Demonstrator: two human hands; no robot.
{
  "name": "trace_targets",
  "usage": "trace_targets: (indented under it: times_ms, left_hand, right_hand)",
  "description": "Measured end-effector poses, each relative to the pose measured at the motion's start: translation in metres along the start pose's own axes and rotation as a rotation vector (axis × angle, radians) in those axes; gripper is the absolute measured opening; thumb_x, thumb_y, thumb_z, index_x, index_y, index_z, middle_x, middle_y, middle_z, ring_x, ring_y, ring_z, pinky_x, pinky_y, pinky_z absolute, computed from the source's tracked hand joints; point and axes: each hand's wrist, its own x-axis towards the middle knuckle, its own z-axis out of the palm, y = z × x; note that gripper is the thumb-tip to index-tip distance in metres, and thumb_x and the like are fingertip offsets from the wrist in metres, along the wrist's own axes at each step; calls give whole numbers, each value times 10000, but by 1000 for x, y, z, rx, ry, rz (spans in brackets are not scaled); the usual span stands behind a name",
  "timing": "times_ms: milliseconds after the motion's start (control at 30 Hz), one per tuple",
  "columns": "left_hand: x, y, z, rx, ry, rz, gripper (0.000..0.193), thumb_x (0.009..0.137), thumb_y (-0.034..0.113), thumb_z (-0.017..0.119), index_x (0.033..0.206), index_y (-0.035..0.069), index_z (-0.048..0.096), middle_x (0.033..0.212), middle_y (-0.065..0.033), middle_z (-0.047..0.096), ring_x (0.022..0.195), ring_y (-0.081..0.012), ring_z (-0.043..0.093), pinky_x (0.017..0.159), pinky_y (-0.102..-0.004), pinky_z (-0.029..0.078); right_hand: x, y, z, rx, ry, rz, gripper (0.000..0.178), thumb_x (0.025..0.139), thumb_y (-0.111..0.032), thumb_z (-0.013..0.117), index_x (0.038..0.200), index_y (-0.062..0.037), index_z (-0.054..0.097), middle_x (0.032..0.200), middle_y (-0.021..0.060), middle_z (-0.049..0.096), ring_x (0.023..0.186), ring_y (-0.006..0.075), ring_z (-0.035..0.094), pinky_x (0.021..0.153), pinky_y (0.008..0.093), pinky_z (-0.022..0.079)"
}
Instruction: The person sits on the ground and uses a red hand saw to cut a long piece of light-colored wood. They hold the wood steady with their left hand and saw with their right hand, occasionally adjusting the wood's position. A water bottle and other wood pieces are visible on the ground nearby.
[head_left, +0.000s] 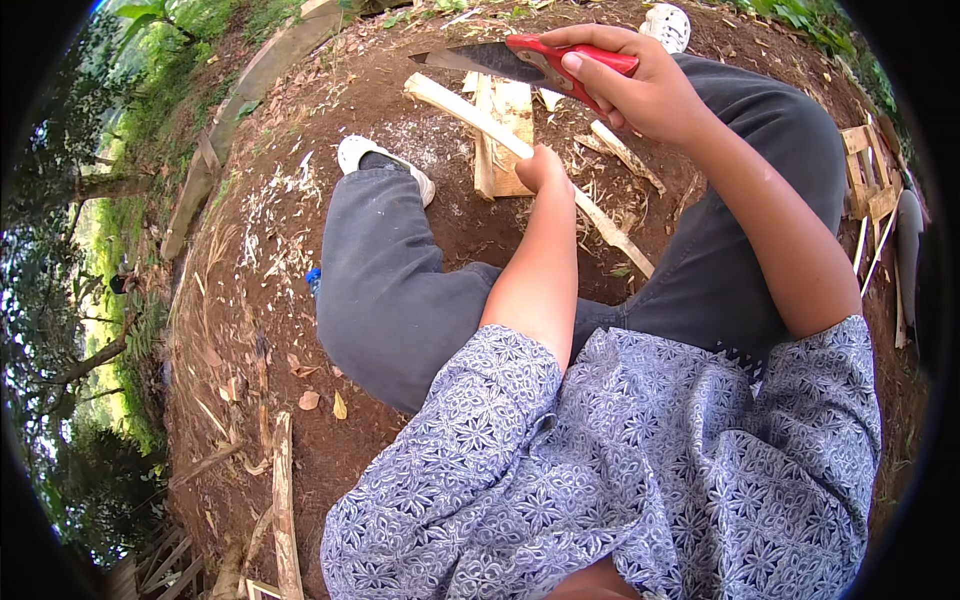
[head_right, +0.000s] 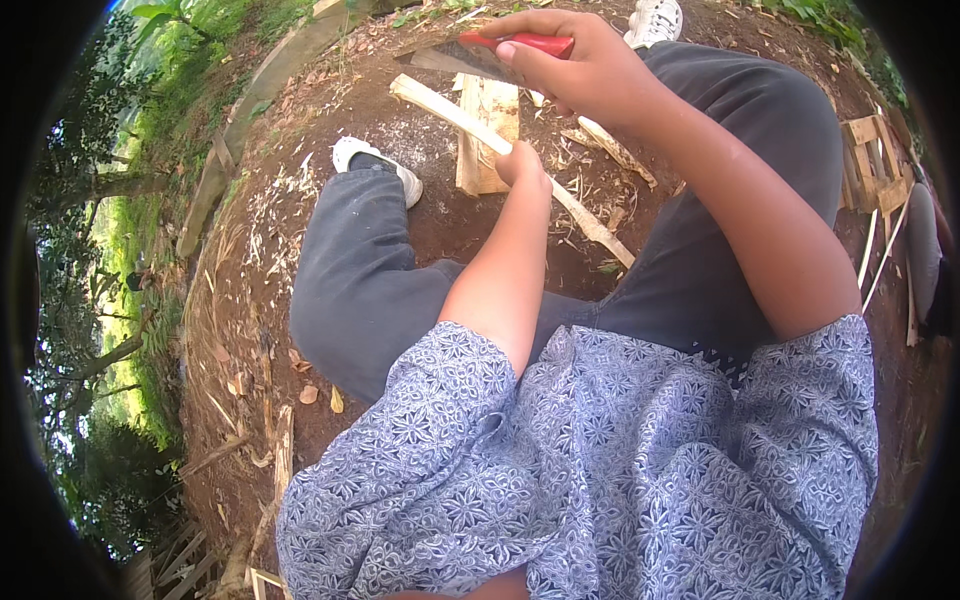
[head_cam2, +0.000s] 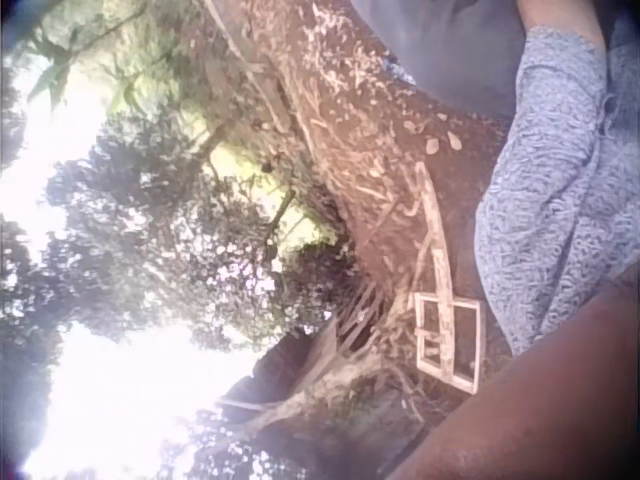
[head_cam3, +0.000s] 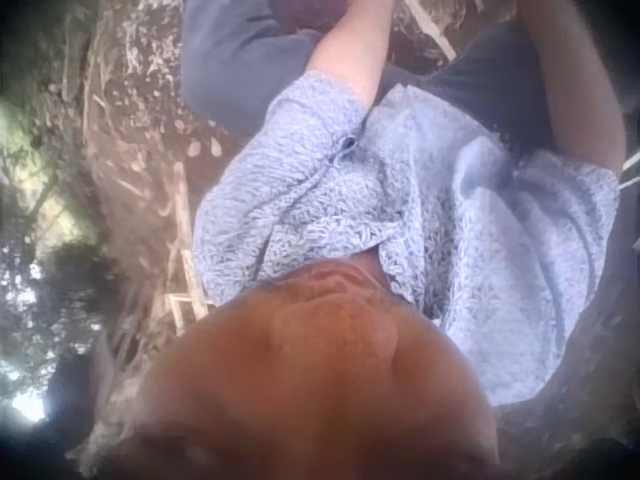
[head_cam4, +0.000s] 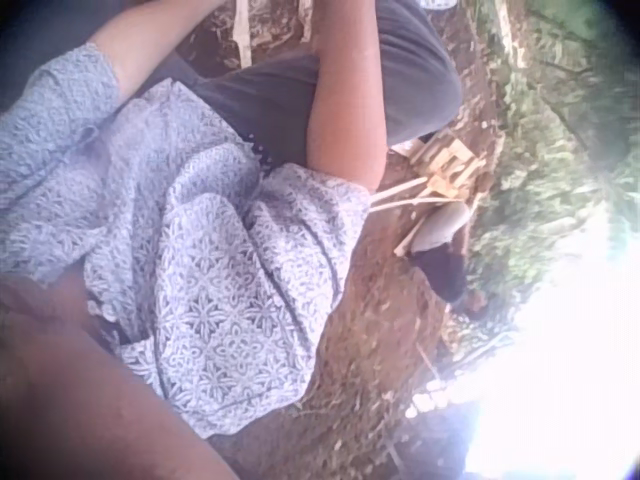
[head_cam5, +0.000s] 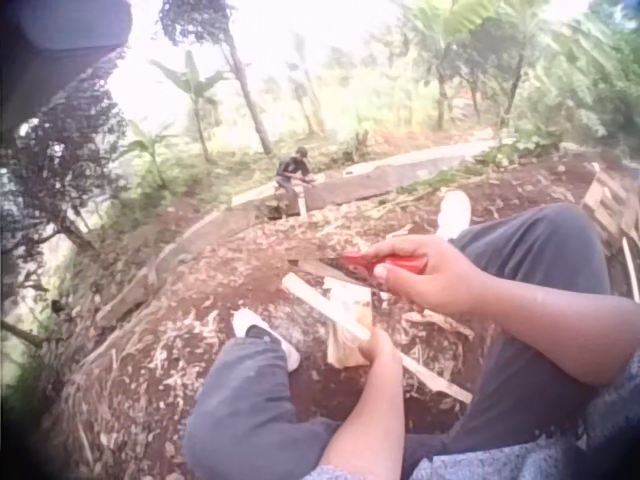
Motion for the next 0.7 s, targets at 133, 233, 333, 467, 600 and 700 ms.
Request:
trace_targets:
  times_ms: [133,233,333,467,600,700]
  left_hand:
    - [8,0,3,-40,41,24,356,920,109,557,1141,-166,606,1088,-279,699,971,-363,712,850,-449,537]
    - [4,9,2,-70,30,26,373,921,78,533,1203,-160,584,1090,-242,689,917,-305,693,814,-418,532]
    - [-4,33,-3,-155,-64,22,431,925,47,475,1294,-170,523,1140,-203,651,899,-255,645,806,-402,517]
    - [26,44,9,-305,46,41,314,926,72,500,1130,-146,598,961,-170,659,761,-259,626,739,-403,517]
    - [-3,33,8,-343,6,-22,372,934,83,501,1217,-153,555,1108,-206,673,891,-282,676,816,-390,532]
    - [-8,32,6,-309,64,-31,376,943,91,507,1227,-152,549,1151,-235,671,981,-316,688,862,-399,526]
  right_hand:
    - [-5,-13,6,54,0,7,351,1038,-245,614,1350,-90,658,649,-50,534,513,8,483,489,186,386]
    - [-8,-30,7,69,-3,51,359,1009,-271,641,1313,-86,688,752,-14,625,539,31,529,511,211,449]
    - [-9,-37,6,53,0,82,358,995,-276,655,1292,-84,705,834,19,692,555,49,555,524,224,480]
    - [-8,-50,10,82,9,72,356,1031,-250,621,1347,-93,669,672,-37,558,534,11,487,507,187,422]
    - [-8,-46,10,68,21,25,363,1051,-234,593,1382,-94,644,612,-54,504,516,-6,451,488,172,372]
    - [-8,-47,13,50,2,-5,365,1058,-235,576,1389,-92,635,610,-55,498,509,-4,441,487,173,351]
